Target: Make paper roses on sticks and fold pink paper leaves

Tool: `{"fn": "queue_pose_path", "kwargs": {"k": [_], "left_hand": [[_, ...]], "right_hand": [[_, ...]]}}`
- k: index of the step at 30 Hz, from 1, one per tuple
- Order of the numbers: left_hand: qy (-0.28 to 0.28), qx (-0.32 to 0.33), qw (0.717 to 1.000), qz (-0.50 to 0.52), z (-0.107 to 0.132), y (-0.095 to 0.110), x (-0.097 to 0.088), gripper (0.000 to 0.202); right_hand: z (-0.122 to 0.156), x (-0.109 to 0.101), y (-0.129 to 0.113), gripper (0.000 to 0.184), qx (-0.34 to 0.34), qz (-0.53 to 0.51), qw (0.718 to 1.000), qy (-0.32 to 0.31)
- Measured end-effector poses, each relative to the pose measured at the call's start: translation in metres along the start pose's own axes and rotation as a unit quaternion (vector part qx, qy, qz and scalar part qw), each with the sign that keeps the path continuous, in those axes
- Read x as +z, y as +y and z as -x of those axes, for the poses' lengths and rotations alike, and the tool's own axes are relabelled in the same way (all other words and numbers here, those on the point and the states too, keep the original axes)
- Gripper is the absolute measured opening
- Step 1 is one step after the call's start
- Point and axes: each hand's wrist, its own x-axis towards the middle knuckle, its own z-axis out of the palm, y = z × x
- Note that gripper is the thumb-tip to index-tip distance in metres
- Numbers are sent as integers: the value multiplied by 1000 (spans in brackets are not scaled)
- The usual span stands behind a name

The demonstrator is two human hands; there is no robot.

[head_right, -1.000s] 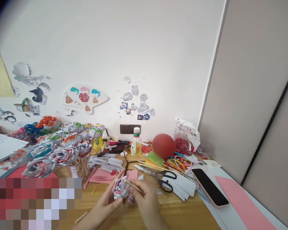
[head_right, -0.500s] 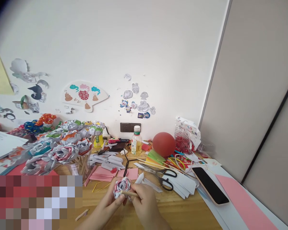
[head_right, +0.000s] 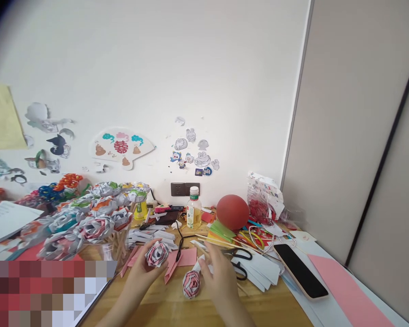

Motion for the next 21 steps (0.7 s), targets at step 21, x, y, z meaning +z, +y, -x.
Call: {"fn": "queue_pose_path", "kwargs": {"k": [21], "left_hand": [[67,150,979,-122,-2,14,-20,47]], "right_hand": [[6,13,8,31,-64,105,991,-54]]}}
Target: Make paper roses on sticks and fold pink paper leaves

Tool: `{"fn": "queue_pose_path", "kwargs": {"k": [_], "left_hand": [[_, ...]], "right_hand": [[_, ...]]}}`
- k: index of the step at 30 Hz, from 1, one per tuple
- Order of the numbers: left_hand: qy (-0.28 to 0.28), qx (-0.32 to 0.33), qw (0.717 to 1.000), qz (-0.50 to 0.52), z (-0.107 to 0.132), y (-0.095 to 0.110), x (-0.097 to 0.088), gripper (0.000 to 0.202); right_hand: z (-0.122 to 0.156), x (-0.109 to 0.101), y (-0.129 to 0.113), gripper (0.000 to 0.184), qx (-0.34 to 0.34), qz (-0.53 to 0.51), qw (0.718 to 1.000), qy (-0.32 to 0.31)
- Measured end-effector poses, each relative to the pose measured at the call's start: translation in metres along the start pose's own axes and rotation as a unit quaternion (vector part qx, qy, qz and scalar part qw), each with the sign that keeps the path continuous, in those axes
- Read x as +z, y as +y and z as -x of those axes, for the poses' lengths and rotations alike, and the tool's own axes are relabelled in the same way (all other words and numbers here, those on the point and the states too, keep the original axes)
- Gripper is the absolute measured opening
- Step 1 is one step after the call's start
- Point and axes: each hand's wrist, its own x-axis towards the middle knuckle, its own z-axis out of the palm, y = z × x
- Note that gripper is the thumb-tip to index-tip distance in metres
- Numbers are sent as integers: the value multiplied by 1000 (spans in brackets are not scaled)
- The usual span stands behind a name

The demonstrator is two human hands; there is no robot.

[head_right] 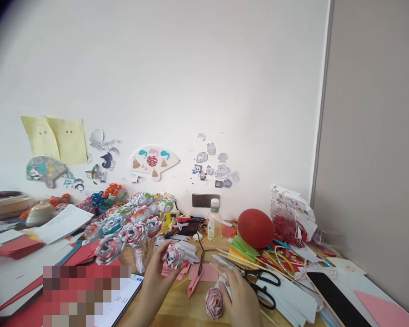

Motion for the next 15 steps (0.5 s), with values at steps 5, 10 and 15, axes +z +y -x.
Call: {"fn": "queue_pose_path", "kwargs": {"k": [5,10,15], "left_hand": [[31,-15,996,83,0,24,-9,47],[39,81,996,3,-24,105,-69,46],[91,161,949,-256,-103,120,-152,46]], "right_hand": [[-1,-1,0,31,-24,-14,1000,-3],[-1,1,4,30,-42,-14,999,-10],[-1,4,11,34,-59,-34,998,-10]]}}
